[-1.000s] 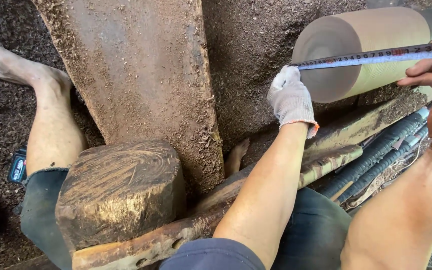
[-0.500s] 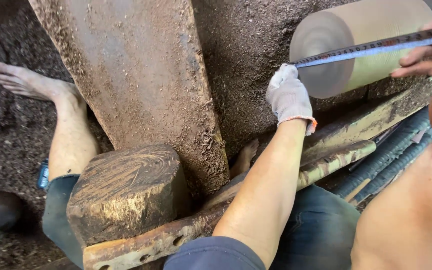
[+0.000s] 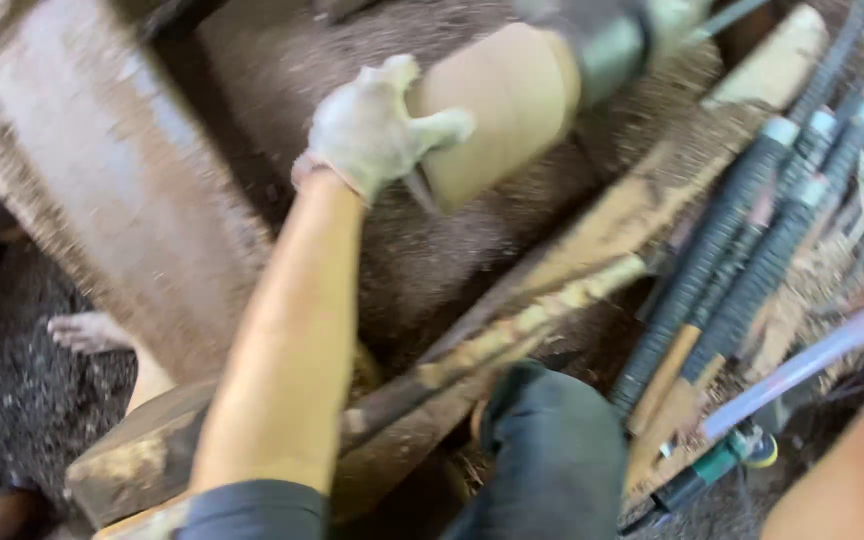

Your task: The person sits at a foot-treadle lathe and shapes a rotating cylindrical wooden blank with a hand chisel, steadying the tool on a wooden rest. They periodically stop, measure the blank with a ruler, reposition the workpiece, and resume cutting to shape the cylinder.

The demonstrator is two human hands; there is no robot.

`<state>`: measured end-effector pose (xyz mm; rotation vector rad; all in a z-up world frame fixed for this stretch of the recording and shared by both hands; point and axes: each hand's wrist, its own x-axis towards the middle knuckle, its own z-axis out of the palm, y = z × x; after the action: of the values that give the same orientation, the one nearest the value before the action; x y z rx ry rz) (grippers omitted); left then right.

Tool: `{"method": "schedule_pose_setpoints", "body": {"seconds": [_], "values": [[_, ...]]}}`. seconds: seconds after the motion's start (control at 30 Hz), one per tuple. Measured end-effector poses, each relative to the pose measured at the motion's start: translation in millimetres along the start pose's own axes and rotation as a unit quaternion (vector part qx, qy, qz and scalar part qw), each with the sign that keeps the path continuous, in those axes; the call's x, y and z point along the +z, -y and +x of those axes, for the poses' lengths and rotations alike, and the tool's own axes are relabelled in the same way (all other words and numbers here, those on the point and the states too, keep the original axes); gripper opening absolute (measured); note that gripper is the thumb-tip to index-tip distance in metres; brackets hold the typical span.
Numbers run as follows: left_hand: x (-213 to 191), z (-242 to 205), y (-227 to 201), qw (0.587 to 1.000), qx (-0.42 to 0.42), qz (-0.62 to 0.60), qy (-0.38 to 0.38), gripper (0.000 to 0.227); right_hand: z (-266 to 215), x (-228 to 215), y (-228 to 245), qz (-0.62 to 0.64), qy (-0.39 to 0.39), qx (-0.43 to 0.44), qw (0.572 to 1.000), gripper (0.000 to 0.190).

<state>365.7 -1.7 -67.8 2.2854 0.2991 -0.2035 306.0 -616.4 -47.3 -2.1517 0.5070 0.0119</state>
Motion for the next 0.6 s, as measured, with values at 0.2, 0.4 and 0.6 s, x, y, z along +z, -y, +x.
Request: {"method": "schedule_pose_setpoints", "body": {"seconds": [0.2, 0.4, 0.6], "values": [[27.5, 35.5, -72.0, 0.953, 0.000, 0.264, 0.148, 0.099, -8.8, -36.5, -205.0, -0.042, -0.135, 0.156, 0.978, 0.028], [67.8, 56.0, -96.2, 0.941, -0.058, 0.310, 0.123, 0.111, -22.6, -19.6, -266.6, -0.162, -0.158, 0.031, 0.974, 0.041], [62.5, 7.2, -66.1, 0.947, 0.003, 0.317, 0.050, 0.109, -113.7, 46.6, -99.7, -0.240, -0.103, 0.030, 0.965, 0.058]]}}
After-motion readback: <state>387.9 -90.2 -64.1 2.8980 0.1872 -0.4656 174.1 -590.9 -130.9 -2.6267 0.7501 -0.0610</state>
